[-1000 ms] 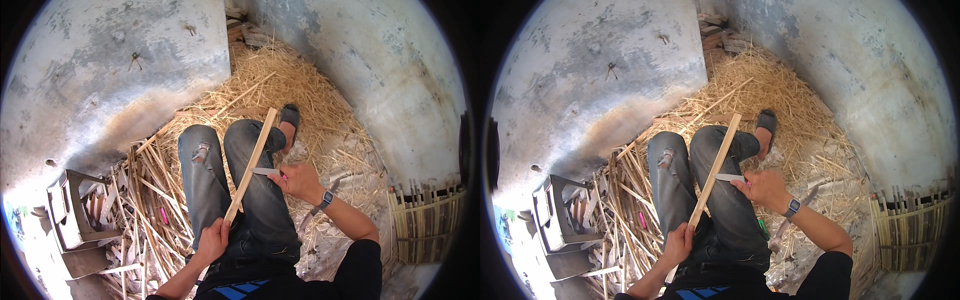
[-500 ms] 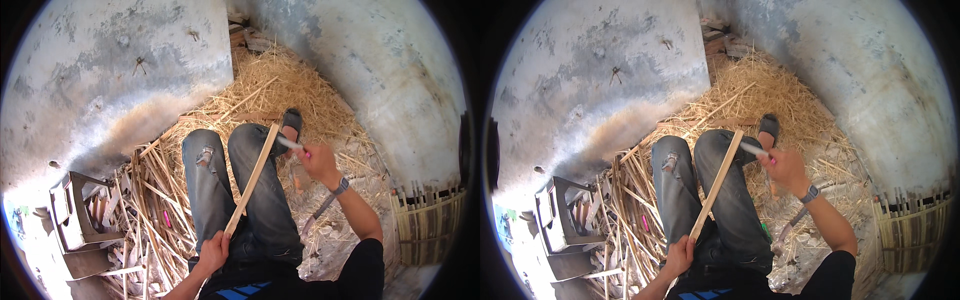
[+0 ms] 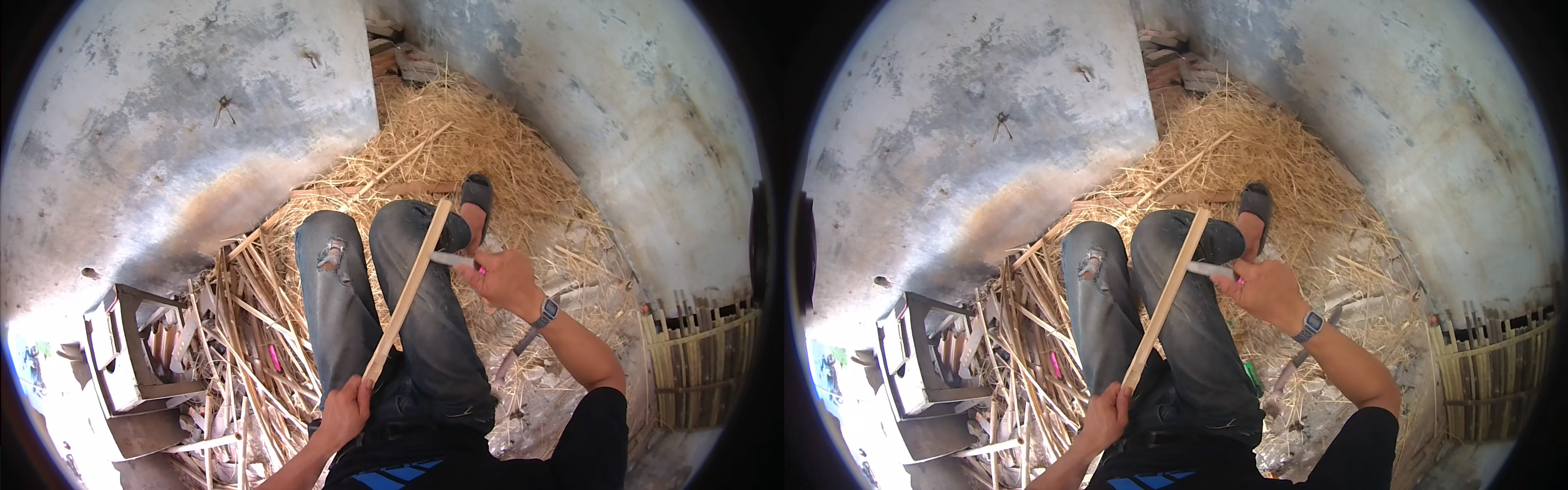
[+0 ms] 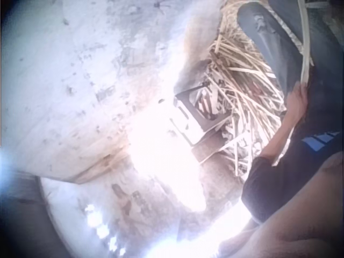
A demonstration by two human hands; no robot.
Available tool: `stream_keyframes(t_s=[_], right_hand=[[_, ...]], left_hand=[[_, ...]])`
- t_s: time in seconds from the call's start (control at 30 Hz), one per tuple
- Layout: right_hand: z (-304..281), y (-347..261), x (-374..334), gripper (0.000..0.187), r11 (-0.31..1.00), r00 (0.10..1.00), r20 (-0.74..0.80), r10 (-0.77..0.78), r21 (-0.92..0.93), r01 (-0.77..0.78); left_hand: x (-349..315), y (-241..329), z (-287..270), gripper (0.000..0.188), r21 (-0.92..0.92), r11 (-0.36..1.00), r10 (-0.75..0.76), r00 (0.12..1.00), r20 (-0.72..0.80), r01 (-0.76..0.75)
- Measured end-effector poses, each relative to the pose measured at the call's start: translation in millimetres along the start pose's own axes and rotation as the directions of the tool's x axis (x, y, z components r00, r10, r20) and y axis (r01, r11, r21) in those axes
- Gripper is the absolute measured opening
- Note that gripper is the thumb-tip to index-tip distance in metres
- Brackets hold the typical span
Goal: The person thins bamboo strips by hand using a small knife, repeatedly scraping along the length of the strips while sitting on a straw-covered floor.
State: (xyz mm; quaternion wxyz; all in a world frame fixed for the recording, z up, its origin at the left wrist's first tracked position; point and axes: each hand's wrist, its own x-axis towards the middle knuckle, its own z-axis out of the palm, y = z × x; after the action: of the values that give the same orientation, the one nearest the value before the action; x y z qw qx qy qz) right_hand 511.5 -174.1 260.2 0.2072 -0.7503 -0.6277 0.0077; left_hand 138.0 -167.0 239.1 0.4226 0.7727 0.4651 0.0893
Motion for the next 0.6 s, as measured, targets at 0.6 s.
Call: stream_keyframes(t_s=[0.6], right_hand=[[27,28,25,0.058,0.999,0.997,-0.078,-0.002,-0.033,-0.001]], left_hand=[[10,11,-12,0.029,-0.072,0.996,-0.048,0.997,0.068,0.053]])
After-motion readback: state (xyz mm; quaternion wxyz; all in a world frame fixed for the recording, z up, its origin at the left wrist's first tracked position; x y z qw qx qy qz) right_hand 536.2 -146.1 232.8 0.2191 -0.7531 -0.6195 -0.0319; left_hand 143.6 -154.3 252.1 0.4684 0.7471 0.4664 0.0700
